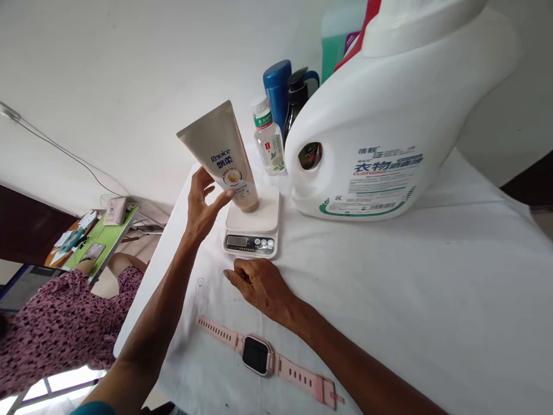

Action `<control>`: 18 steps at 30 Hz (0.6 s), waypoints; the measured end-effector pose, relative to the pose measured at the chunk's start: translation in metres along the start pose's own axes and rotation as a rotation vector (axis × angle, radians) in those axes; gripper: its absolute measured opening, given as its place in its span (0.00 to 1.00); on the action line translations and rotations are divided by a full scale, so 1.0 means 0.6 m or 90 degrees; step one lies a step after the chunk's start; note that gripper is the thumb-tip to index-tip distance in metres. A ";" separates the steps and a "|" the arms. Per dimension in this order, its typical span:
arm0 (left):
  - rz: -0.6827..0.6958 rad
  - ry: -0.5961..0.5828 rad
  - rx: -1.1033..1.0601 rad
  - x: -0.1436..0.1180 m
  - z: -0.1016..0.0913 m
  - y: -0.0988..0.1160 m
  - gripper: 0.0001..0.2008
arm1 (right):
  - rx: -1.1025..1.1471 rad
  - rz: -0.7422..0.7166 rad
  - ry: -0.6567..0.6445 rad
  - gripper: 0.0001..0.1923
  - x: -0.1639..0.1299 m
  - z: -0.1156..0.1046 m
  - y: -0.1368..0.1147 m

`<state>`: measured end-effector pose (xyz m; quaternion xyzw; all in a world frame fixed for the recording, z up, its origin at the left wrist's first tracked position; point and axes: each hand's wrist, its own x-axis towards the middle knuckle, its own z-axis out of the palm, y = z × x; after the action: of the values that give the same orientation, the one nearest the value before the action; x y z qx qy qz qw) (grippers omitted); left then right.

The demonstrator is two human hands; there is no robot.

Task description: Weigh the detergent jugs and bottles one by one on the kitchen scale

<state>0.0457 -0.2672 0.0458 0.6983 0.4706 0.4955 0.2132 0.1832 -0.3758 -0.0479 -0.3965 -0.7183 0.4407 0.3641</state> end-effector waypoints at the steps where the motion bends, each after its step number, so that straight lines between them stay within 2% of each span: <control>1: 0.006 -0.020 -0.007 0.012 0.009 0.010 0.34 | -0.001 -0.001 0.003 0.23 0.000 0.001 0.001; 3: -0.010 -0.043 -0.031 0.033 0.027 0.018 0.29 | -0.001 -0.005 0.008 0.23 0.001 0.002 0.002; 6: -0.052 -0.039 -0.073 0.048 0.044 0.015 0.22 | -0.008 -0.009 0.013 0.24 0.001 0.002 0.002; 10: -0.049 -0.024 -0.131 0.041 0.044 0.022 0.19 | -0.008 -0.005 0.013 0.24 0.003 0.000 -0.001; 14: -0.028 -0.069 -0.152 0.020 0.043 0.072 0.17 | -0.003 -0.008 0.008 0.24 0.004 -0.002 -0.004; 18: -0.029 -0.198 -0.178 -0.004 0.079 0.131 0.17 | -0.017 -0.016 0.005 0.24 0.002 -0.001 -0.004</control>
<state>0.1229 -0.2981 0.0849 0.7188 0.3744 0.4374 0.3895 0.1829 -0.3754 -0.0454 -0.3939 -0.7275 0.4253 0.3670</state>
